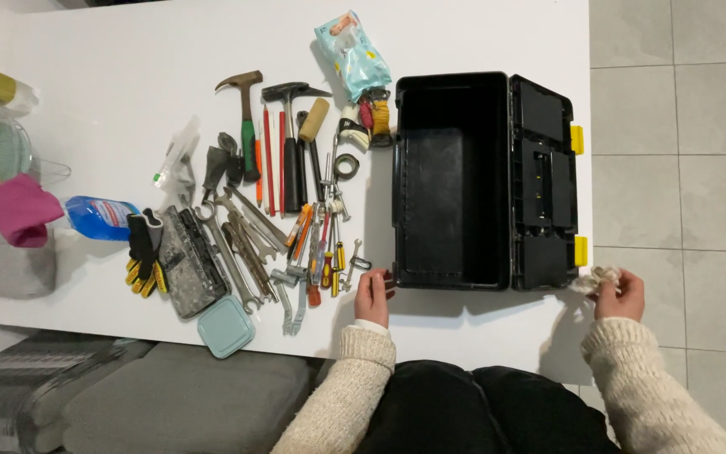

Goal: The person wipes the interior of a black toolbox with a white wipe, then places several tools including hammers, a wrench, and screwdrivers into the toolbox compartments. The person handles each tool individually and arranges them inside the case.

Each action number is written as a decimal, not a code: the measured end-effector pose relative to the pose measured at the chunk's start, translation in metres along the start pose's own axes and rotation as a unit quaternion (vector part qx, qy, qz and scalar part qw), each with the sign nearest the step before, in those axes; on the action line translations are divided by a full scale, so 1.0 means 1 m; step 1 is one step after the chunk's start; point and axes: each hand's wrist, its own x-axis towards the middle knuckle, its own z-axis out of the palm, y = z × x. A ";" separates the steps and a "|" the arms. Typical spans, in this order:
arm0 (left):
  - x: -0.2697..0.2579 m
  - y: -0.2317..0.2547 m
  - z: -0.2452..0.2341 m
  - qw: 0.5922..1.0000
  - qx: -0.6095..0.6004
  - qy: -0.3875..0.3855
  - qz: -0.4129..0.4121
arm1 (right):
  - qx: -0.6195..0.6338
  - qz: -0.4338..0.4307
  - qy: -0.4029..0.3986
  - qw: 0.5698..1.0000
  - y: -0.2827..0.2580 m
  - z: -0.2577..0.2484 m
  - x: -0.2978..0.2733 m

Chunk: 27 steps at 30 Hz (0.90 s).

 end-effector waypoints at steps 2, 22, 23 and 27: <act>0.001 0.001 -0.008 0.999 0.031 0.022 -0.022 | 0.000 0.044 -0.012 0.999 -0.012 -0.005 -0.025; -0.015 0.020 -0.033 0.965 0.166 0.088 -0.180 | -0.139 -0.176 -0.052 0.973 -0.010 -0.021 -0.035; -0.015 0.024 -0.035 0.963 0.171 0.090 -0.186 | -0.119 -0.209 -0.044 0.970 -0.014 -0.021 -0.031; -0.011 -0.001 -0.035 0.972 0.201 0.078 -0.097 | -0.075 -0.221 -0.083 0.969 -0.051 -0.016 -0.031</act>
